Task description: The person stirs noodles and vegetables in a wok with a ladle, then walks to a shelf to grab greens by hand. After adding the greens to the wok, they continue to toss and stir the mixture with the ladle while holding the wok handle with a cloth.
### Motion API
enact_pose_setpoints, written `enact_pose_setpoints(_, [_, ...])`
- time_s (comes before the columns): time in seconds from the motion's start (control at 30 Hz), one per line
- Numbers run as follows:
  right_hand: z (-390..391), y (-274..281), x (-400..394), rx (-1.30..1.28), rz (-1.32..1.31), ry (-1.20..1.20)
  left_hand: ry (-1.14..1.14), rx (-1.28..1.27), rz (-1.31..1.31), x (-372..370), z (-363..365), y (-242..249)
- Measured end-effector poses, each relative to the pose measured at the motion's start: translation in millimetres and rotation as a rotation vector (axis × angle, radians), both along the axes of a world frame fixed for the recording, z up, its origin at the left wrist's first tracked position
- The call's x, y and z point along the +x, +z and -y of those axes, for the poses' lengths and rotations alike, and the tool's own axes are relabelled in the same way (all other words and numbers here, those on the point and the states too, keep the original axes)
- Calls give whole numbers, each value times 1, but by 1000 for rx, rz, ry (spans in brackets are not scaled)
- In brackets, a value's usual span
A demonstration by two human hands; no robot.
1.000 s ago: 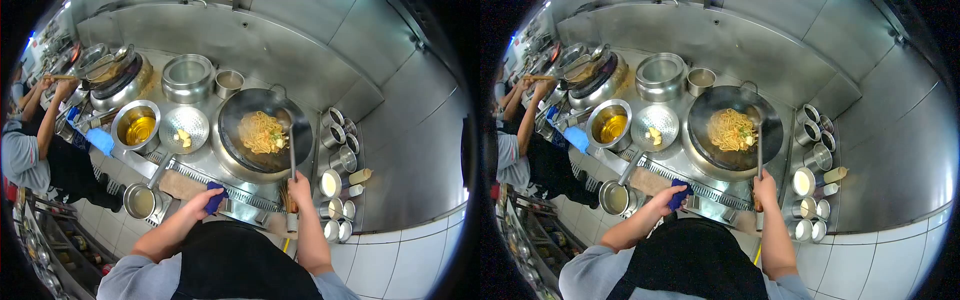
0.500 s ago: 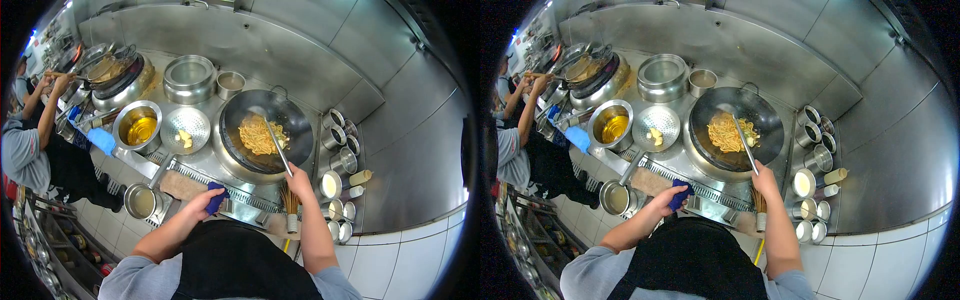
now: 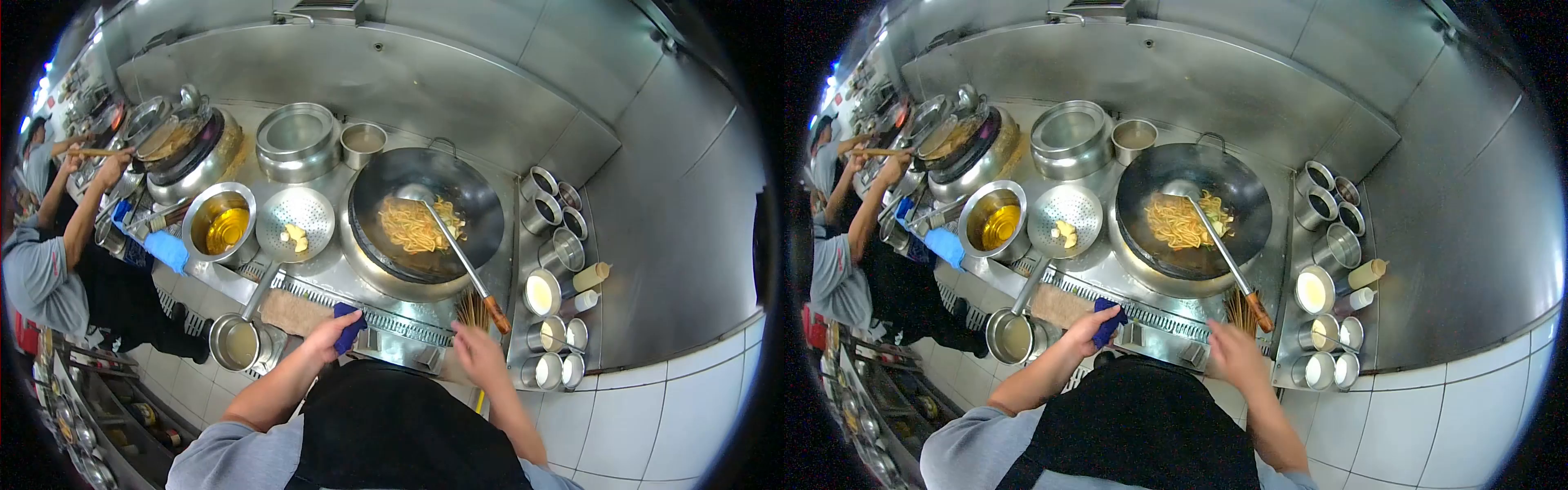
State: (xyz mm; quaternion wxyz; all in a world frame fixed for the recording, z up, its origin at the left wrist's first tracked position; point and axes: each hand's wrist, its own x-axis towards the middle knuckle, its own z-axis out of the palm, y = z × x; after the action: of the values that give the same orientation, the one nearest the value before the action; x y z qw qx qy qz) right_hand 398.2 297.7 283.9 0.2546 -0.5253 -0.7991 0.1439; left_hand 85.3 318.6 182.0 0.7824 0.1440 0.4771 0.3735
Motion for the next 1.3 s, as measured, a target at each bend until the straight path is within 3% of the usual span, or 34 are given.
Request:
enact_pose_setpoints(0.03, [11, -4, 2, -187, 18, 72, -12, 1, -10, 3, -1, 4])
enact_pose_setpoints(0.17, [35, -34, 18, -78, -46, 133, -3, 60, -283, 10, -5, 8])
enact_pose_setpoints(0.23, [47, -30, 25, -230, -65, 55, -34, 83, -424, 8, -7, -2])
enact_pose_setpoints(0.33, [56, -34, 39, -229, -140, 20, -9, 168, -579, 8, -8, 4])
enact_pose_setpoints(0.5, [67, -42, 61, -218, -193, -12, 74, 40, -534, 4, -11, -4])
enact_pose_setpoints(0.8, [79, -53, 99, -297, -136, -3, 111, 35, -412, 38, 11, -7])
enact_pose_setpoints(1.03, [81, -58, 116, -346, -123, 53, 92, -4, -504, 58, 54, 2])
enact_pose_setpoints(1.3, [79, -56, 122, -377, -90, 101, 230, 59, -580, 57, 72, -5])
